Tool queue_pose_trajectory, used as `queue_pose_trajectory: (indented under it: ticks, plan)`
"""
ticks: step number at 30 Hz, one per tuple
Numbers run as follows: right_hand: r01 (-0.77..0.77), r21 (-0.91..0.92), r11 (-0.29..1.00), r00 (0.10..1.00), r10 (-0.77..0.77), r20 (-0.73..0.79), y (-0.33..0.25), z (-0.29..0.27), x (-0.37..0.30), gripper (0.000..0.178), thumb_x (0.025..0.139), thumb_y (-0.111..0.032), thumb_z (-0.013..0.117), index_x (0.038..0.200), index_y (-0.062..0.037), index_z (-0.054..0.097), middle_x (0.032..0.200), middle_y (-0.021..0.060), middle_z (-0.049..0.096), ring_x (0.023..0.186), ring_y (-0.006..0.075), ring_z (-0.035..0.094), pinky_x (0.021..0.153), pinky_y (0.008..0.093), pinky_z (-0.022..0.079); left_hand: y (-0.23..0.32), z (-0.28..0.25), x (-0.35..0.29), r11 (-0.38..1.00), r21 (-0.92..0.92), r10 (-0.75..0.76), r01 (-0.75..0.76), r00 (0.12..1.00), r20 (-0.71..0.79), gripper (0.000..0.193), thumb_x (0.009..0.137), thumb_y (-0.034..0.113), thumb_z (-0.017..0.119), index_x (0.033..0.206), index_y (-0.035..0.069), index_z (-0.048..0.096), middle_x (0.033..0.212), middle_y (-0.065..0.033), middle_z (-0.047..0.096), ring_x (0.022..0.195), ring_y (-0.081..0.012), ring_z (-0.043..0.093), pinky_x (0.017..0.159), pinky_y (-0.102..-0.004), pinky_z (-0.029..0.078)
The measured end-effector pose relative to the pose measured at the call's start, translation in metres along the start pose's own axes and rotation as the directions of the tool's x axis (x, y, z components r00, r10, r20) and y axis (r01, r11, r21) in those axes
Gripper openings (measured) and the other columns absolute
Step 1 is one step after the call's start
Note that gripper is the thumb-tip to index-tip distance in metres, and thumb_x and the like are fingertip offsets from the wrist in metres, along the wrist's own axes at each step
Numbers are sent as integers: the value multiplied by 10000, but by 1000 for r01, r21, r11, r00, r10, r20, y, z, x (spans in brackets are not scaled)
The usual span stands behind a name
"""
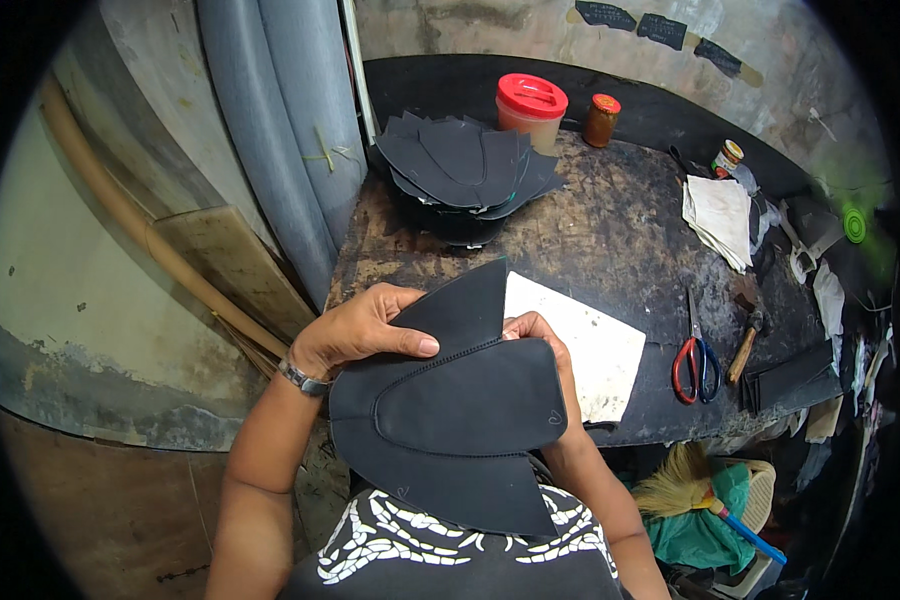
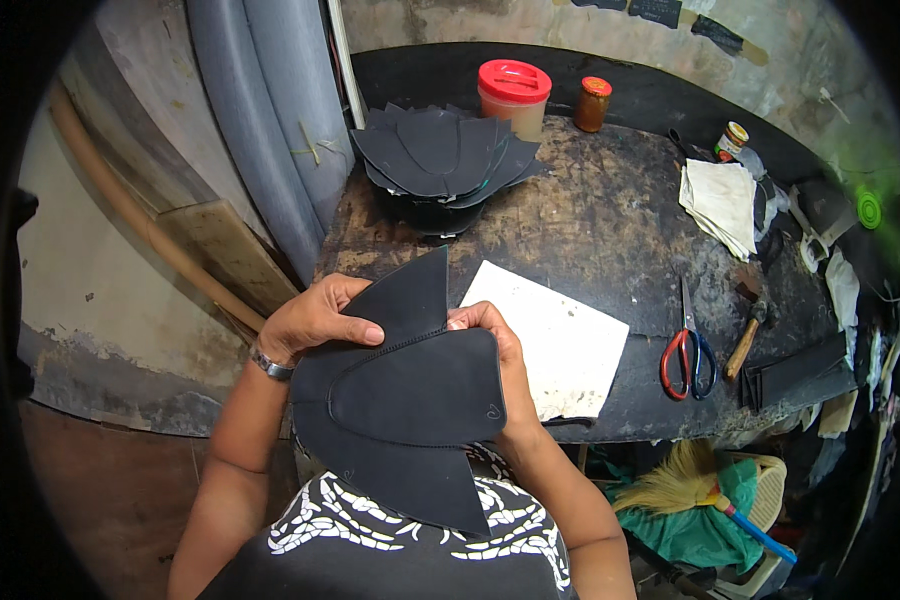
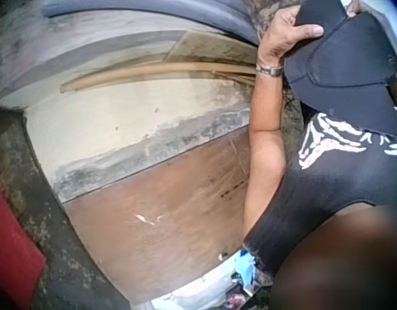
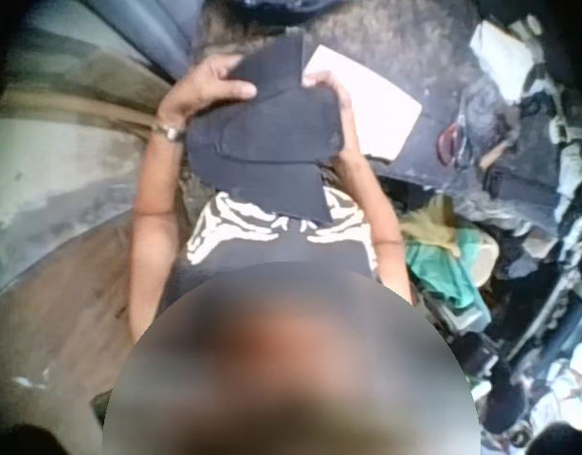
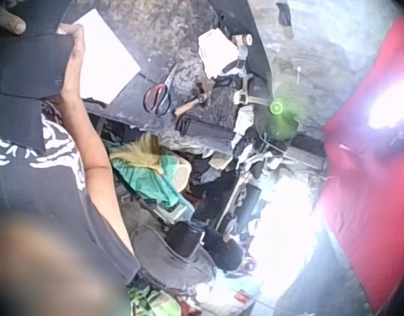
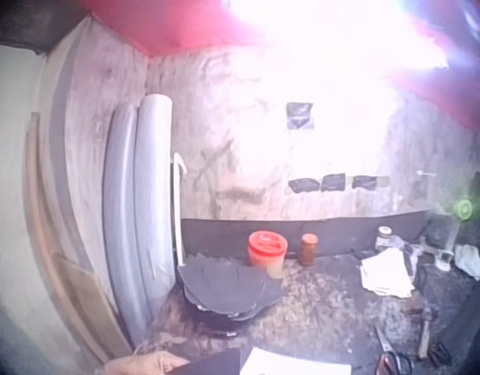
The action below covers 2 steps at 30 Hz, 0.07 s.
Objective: The person uses shears to cut black and green foam pieces on a workbench. They repeatedly pick up pieces, trim edges, and place the cut pieces into separate stacks on the table.
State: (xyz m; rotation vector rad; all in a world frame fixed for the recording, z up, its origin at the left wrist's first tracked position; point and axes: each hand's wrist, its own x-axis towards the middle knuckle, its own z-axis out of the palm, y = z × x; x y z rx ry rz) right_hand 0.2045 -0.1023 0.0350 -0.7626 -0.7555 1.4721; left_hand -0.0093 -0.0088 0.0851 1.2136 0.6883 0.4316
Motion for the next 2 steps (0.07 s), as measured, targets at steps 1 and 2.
queue_pose_trajectory:
  ticks: [1, 2]
  plan:
    - [-16, 14, 1000, 1000, 16, -7, 1, -1, -1, 112, 991, -160, 595, 969, -55, 562, 982, 35, 620, 808, 71, 607, 667, 208, 529, 2, 2, 1, 1000, 21, -10, 10, 1000, 0, 433, 772, 79, 809, 1146, -79, 656, 1011, -99, 719, 884, -124, 668, 822, -244, 527]
    - [-16, 13, 1000, 1000, 17, -10, 1, -3, -1, 112, 991, -160, 595, 969, -55, 562, 982, 35, 620, 808, 71, 607, 667, 208, 529, 4, 4, 2, 1000, 10, -9, 8, 1000, 9, 433, 772, 79, 809, 1146, -79, 656, 1011, -99, 719, 884, -124, 668, 822, -244, 527]
